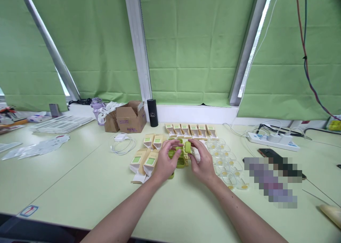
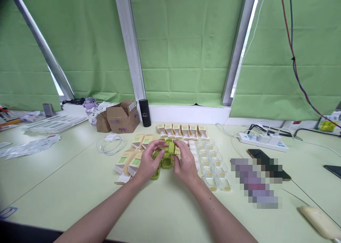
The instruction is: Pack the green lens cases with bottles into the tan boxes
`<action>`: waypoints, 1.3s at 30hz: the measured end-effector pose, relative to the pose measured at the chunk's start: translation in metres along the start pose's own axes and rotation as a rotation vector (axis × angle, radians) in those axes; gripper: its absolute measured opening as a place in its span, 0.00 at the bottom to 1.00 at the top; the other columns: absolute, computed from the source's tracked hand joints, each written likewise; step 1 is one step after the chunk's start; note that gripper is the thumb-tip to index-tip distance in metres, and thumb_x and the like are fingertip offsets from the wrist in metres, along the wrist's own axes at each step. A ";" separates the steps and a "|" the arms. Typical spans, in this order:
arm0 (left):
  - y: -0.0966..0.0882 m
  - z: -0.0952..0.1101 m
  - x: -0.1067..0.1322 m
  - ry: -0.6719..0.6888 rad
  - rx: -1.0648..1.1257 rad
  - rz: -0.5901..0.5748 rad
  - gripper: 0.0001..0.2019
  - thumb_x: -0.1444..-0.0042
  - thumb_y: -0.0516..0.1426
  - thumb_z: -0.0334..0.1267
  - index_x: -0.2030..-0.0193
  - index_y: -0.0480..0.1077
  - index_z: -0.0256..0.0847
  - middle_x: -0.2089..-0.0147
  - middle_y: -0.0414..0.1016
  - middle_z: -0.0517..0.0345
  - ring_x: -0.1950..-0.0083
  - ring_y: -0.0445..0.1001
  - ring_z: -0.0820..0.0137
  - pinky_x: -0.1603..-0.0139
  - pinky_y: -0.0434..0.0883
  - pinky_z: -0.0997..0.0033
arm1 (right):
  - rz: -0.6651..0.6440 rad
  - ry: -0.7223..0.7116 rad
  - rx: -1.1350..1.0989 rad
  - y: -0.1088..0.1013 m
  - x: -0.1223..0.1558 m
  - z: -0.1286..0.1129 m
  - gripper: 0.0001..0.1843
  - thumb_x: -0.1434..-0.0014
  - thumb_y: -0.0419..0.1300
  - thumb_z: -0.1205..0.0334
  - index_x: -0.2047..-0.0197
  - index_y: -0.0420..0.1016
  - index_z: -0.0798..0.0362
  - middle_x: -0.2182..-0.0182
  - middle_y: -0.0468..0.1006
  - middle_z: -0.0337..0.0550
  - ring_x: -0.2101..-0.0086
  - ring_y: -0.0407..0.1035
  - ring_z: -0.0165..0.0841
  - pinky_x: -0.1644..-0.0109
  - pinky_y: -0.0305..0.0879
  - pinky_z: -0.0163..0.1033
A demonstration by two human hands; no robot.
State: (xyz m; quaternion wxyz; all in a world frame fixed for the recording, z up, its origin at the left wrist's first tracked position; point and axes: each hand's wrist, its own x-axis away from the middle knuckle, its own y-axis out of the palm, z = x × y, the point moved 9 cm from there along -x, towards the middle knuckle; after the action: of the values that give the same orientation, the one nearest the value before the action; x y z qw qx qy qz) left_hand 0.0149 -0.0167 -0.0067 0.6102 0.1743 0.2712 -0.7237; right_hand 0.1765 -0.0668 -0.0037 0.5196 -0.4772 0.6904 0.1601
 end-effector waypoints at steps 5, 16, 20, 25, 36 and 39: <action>0.000 -0.007 -0.002 -0.047 -0.094 0.012 0.07 0.34 0.62 0.40 0.53 0.79 0.41 0.51 0.77 0.50 0.52 0.78 0.64 0.49 0.76 0.63 | 0.028 0.021 -0.014 -0.001 0.000 -0.002 0.29 0.35 0.56 0.71 0.32 0.69 0.46 0.42 0.80 0.52 0.41 0.76 0.47 0.40 0.78 0.58; 0.005 -0.013 -0.004 -0.086 -0.059 -0.015 0.07 0.35 0.63 0.41 0.59 0.78 0.40 0.57 0.77 0.52 0.57 0.76 0.65 0.53 0.74 0.66 | 0.003 -0.041 0.020 0.005 0.003 -0.008 0.30 0.34 0.54 0.72 0.31 0.67 0.45 0.41 0.80 0.52 0.40 0.76 0.46 0.37 0.77 0.59; 0.005 -0.015 -0.005 -0.090 -0.038 -0.017 0.08 0.35 0.63 0.42 0.60 0.78 0.39 0.57 0.76 0.53 0.57 0.76 0.65 0.54 0.73 0.67 | -0.009 -0.055 0.019 0.006 0.004 -0.008 0.30 0.33 0.54 0.72 0.30 0.66 0.45 0.40 0.80 0.52 0.39 0.75 0.46 0.36 0.76 0.59; 0.006 -0.017 -0.005 -0.101 -0.026 -0.020 0.10 0.35 0.64 0.44 0.61 0.78 0.39 0.59 0.77 0.53 0.58 0.75 0.66 0.55 0.73 0.67 | -0.020 -0.050 0.013 0.006 0.004 -0.009 0.29 0.32 0.56 0.70 0.30 0.66 0.46 0.40 0.80 0.53 0.39 0.75 0.47 0.36 0.76 0.59; 0.009 -0.026 -0.004 -0.202 0.039 -0.050 0.13 0.37 0.64 0.47 0.58 0.77 0.38 0.60 0.78 0.53 0.59 0.77 0.64 0.53 0.74 0.65 | -0.018 -0.062 0.006 0.007 0.005 -0.008 0.28 0.31 0.56 0.69 0.29 0.67 0.46 0.40 0.79 0.54 0.39 0.75 0.47 0.36 0.77 0.59; 0.009 -0.028 -0.004 -0.212 0.063 -0.043 0.14 0.38 0.65 0.49 0.59 0.77 0.38 0.61 0.78 0.53 0.59 0.76 0.64 0.54 0.74 0.65 | -0.016 -0.057 0.005 0.007 0.005 -0.008 0.28 0.31 0.56 0.69 0.30 0.67 0.46 0.41 0.80 0.54 0.39 0.75 0.48 0.36 0.77 0.59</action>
State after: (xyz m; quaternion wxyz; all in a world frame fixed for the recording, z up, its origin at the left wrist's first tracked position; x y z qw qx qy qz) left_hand 0.0221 0.0027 -0.0281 0.6142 0.1099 0.1858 -0.7590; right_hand 0.1662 -0.0714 -0.0070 0.5415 -0.4768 0.6718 0.1677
